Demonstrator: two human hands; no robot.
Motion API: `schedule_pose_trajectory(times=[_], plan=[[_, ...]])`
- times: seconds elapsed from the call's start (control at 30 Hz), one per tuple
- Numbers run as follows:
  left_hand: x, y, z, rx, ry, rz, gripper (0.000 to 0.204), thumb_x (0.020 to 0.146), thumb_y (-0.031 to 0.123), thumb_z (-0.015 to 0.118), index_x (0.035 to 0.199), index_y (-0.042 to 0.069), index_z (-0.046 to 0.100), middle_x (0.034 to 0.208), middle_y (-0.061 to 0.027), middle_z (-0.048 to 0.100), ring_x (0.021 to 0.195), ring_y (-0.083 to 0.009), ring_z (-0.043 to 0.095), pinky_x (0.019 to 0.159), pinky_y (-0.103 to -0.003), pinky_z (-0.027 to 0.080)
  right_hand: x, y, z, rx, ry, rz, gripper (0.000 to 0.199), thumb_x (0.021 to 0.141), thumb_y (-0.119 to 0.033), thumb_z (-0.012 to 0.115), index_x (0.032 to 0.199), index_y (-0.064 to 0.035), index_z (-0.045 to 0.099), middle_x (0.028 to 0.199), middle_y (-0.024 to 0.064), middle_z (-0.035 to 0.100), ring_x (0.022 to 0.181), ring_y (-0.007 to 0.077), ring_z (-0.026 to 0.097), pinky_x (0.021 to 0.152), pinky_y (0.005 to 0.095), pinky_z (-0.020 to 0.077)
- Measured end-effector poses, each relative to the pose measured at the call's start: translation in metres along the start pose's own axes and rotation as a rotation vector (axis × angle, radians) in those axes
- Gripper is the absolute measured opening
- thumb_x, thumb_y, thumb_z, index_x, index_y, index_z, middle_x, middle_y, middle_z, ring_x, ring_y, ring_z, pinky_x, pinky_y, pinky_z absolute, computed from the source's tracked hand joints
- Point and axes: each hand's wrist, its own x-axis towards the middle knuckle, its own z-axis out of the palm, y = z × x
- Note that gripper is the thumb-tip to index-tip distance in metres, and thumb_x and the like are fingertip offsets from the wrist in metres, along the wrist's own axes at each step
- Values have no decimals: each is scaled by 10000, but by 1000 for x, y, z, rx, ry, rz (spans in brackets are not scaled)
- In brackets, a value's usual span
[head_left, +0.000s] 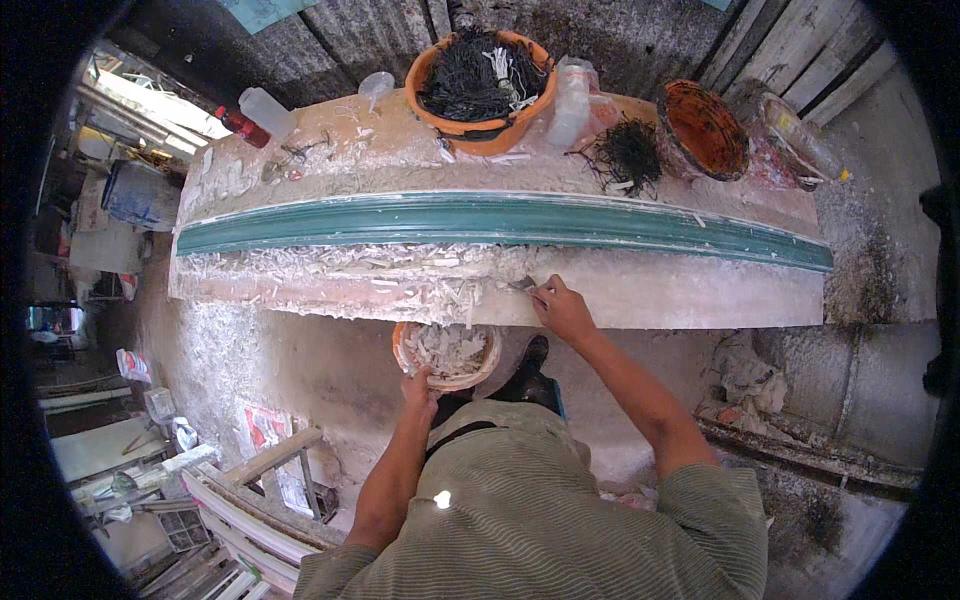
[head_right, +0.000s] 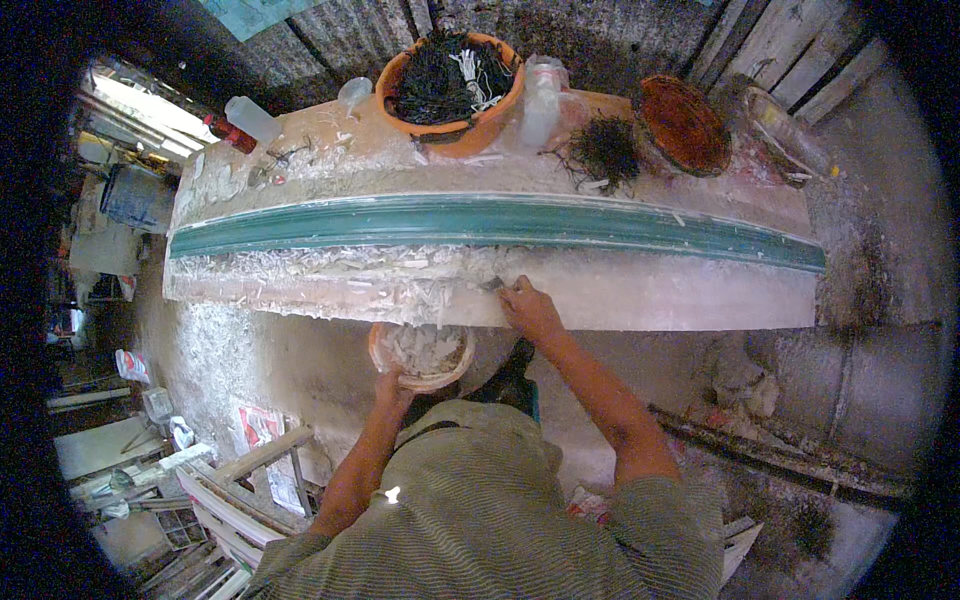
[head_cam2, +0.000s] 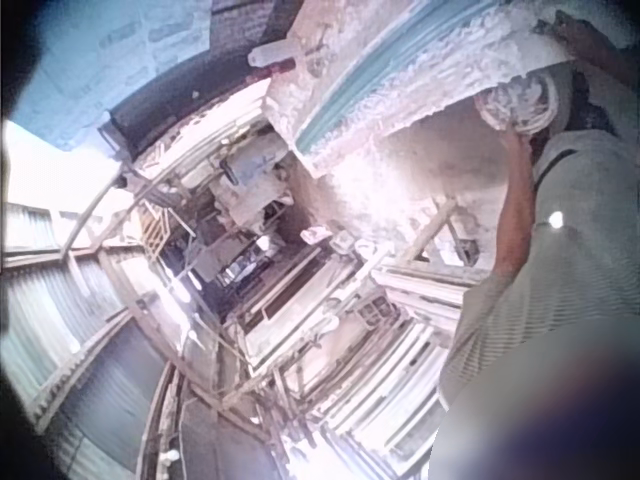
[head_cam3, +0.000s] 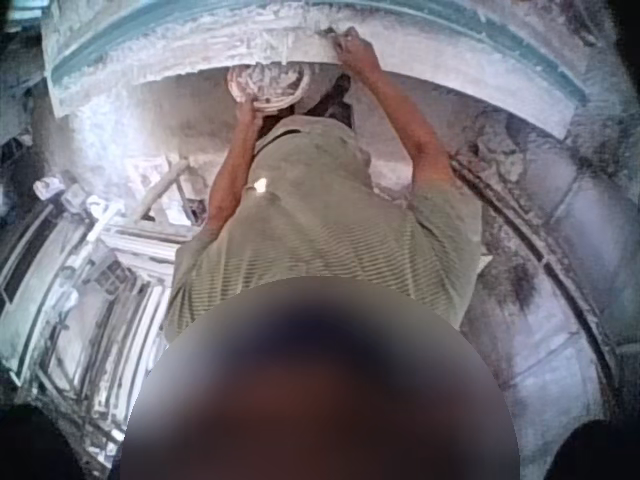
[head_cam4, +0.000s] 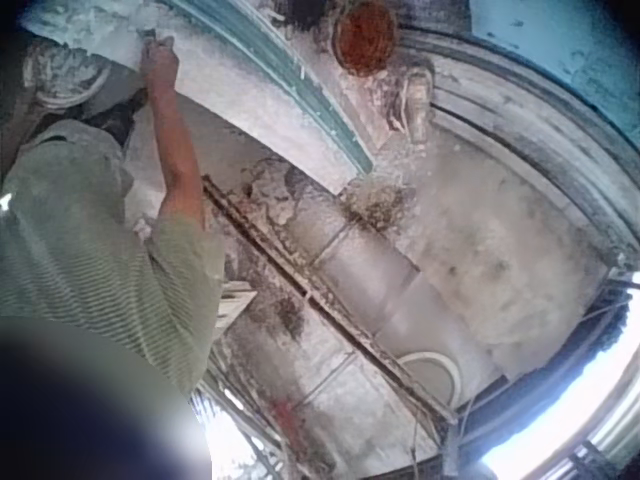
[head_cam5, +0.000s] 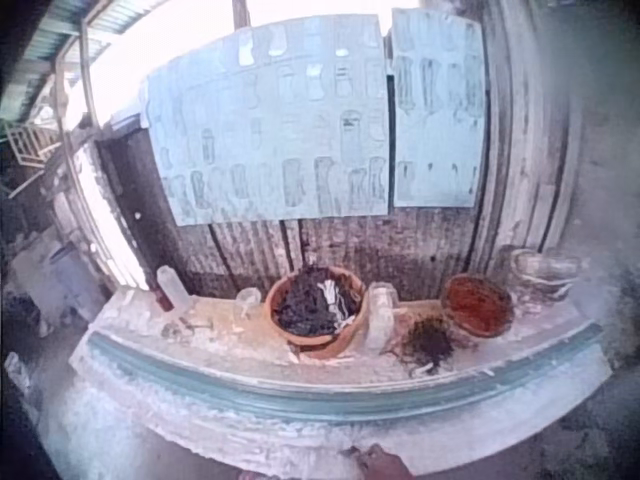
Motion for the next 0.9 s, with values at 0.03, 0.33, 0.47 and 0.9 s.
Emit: schedule_pose_trajectory(times=[0.03, 0.33, 0.47, 0.9], plan=[[2, 0, 1, -3, 25, -19, 512, 830, 14, 647, 1317, -4, 487, 1200, -193, 629, 1043, -375, 683, 807, -539, 627, -2, -2, -2, -67, -128, 89, 125, 879, -159, 719, 995, -113, 725, 954, 129, 589, 702, 335, 673, 621, 414, 587], [-14, 12, 17, -48, 84, -9, 430, 835, 4, 654, 1243, -12, 519, 1168, -193, 637, 1009, -361, 695, 770, -497, 630, 39, -44, 19, 182, -5, 215, 255, 875, -231, 731, 1076, -75, 721, 1016, 180, 636, 852, 398, 663, 792, 462, 559], [-7, 13, 13, -45, 75, -2, 387, 844, 19, 669, 1202, -6, 523, 1120, -188, 646, 969, -357, 703, 744, -493, 632, 33, -53, 11, 141, -71, 138, 276, 871, -234, 738, 1097, -77, 713, 1003, 191, 673, 906, 399, 675, 832, 465, 550], [1, 17, -2, 3, 79, 8, 495, 811, 37, 700, 1266, -8, 510, 1128, -187, 653, 938, -340, 713, 696, -462, 638, -3, -33, 12, 8, 317, 514, 264, 942, -117, 648, 1162, 28, 665, 1106, 203, 578, 966, 355, 629, 843, 419, 514]])
